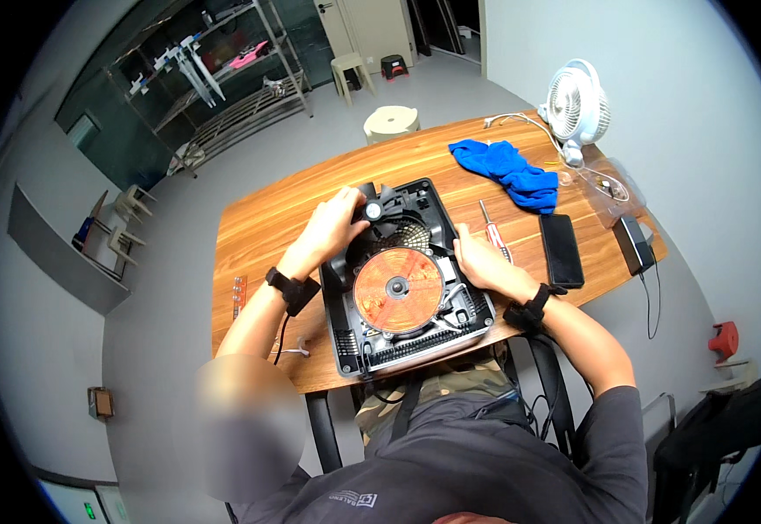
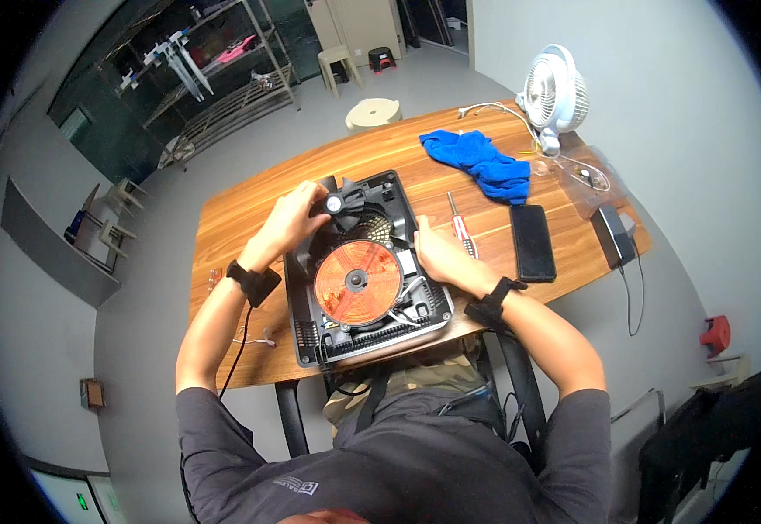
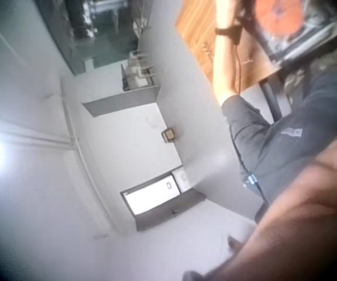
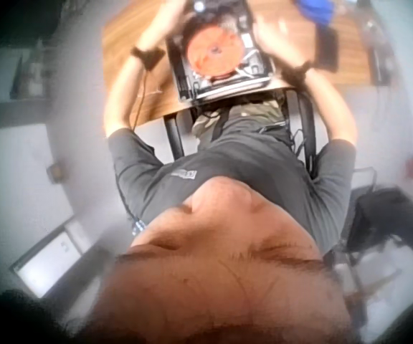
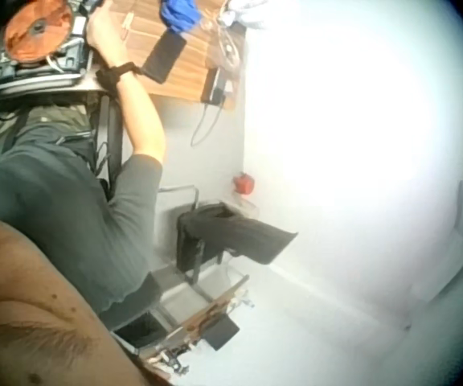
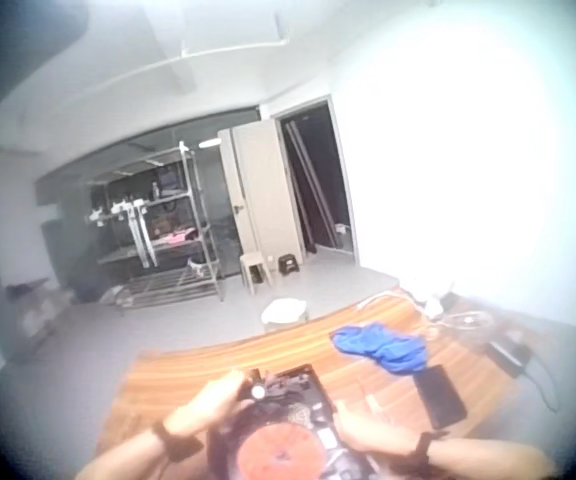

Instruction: The person uses a screwdriver to remove screws from a disassembled electronic device with a copper coil, then places a circuit board into the device and secures it with screws. The person handles the device, screws, and circuit board on a wooden table.

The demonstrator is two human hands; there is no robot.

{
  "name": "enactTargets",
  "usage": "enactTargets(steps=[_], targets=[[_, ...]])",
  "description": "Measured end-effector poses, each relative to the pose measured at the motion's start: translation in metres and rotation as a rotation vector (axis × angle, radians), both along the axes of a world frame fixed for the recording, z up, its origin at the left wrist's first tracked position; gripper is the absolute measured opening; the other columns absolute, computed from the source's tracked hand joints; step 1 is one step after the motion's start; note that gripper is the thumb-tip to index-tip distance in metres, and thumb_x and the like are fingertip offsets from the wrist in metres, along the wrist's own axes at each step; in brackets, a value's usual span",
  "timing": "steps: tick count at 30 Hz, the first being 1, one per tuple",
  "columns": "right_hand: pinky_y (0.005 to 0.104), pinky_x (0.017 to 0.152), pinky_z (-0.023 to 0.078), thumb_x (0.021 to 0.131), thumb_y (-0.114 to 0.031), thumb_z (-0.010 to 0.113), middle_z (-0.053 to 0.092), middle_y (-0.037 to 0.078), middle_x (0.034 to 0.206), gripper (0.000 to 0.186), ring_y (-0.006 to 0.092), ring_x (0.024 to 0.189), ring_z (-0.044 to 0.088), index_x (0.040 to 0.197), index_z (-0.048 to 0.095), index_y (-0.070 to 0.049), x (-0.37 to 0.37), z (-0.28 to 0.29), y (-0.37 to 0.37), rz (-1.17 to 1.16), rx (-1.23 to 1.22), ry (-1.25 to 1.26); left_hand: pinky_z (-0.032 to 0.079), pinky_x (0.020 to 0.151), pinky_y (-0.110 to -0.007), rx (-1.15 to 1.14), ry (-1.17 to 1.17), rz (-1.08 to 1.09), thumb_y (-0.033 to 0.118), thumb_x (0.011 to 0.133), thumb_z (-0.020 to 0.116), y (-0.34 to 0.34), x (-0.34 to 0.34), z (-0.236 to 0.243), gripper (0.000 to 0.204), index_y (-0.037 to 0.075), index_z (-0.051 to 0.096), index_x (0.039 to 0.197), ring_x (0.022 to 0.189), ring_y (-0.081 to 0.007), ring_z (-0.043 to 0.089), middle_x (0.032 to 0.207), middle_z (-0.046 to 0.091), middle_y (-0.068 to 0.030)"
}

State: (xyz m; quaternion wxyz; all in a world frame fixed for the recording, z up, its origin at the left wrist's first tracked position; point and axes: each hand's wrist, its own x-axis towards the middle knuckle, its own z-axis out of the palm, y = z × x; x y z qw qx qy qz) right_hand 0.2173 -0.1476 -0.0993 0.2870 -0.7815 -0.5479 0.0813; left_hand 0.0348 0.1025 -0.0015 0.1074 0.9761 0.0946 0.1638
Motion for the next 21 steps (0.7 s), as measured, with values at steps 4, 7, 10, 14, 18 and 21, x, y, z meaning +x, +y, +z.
enactTargets(steps=[4,7,10,14,18,21], targets=[[0.0552,0.064,0.047,0.105,-0.017,0.042,0.061,0.029,0.073,0.024,0.0495,0.072,0.061,0.112,0.038,0.006,0.002,-0.001,0.0,0.03,-0.021,0.011,0.053,0.086,-0.046,0.003,0.073,-0.004,0.014,0.082,0.078,-0.01,0.007,-0.02,0.038,0.002,0.057,0.112,0.104,-0.0381,0.064,0.111,0.063,-0.0172],[0.0549,0.063,0.046,0.105,-0.016,0.041,0.06,0.029,0.072,0.023,0.0494,0.071,0.061,0.11,0.038,0.006,0.002,-0.001,0.0,0.036,-0.001,0.018,0.054,0.086,-0.045,-0.026,0.079,-0.028,0.013,0.083,0.078,-0.016,0.008,-0.03,0.038,0.003,0.057,0.113,0.104,-0.0377,0.065,0.112,0.063,-0.0167],[0.0548,0.063,0.046,0.105,-0.016,0.041,0.06,0.029,0.072,0.023,0.0492,0.07,0.06,0.109,0.038,0.006,0.003,0.0,0.0,0.033,-0.012,0.04,0.055,0.086,-0.044,-0.06,0.081,-0.094,0.013,0.083,0.078,-0.023,0.009,-0.032,0.037,0.003,0.056,0.112,0.105,-0.0377,0.065,0.111,0.063,-0.017],[0.0575,0.065,0.049,0.104,-0.018,0.039,0.063,0.032,0.074,0.028,0.0496,0.072,0.064,0.11,0.043,0.01,0.002,0.003,0.0,0.027,-0.025,0.019,0.054,0.088,-0.042,-0.125,0.067,-0.14,0.014,0.084,0.078,-0.021,0.008,-0.038,0.035,0.001,0.057,0.108,0.104,-0.0379,0.064,0.11,0.063,-0.0184],[0.0567,0.065,0.048,0.104,-0.017,0.04,0.062,0.031,0.075,0.026,0.0491,0.072,0.063,0.11,0.041,0.009,0.001,0.004,-0.001,0.03,-0.028,0.027,0.053,0.087,-0.043,-0.133,0.101,-0.154,0.016,0.085,0.078,-0.013,0.008,-0.04,0.033,0.001,0.058,0.106,0.103,-0.0377,0.064,0.108,0.064,-0.0186],[0.0542,0.061,0.046,0.104,-0.014,0.042,0.058,0.028,0.069,0.023,0.0475,0.068,0.06,0.109,0.038,0.007,0.003,-0.001,0.0,0.047,0.004,0.02,0.053,0.087,-0.043,-0.137,0.129,-0.169,0.018,0.087,0.076,-0.01,0.008,-0.039,0.031,0.001,0.059,0.106,0.103,-0.0376,0.064,0.106,0.066,-0.0193]])
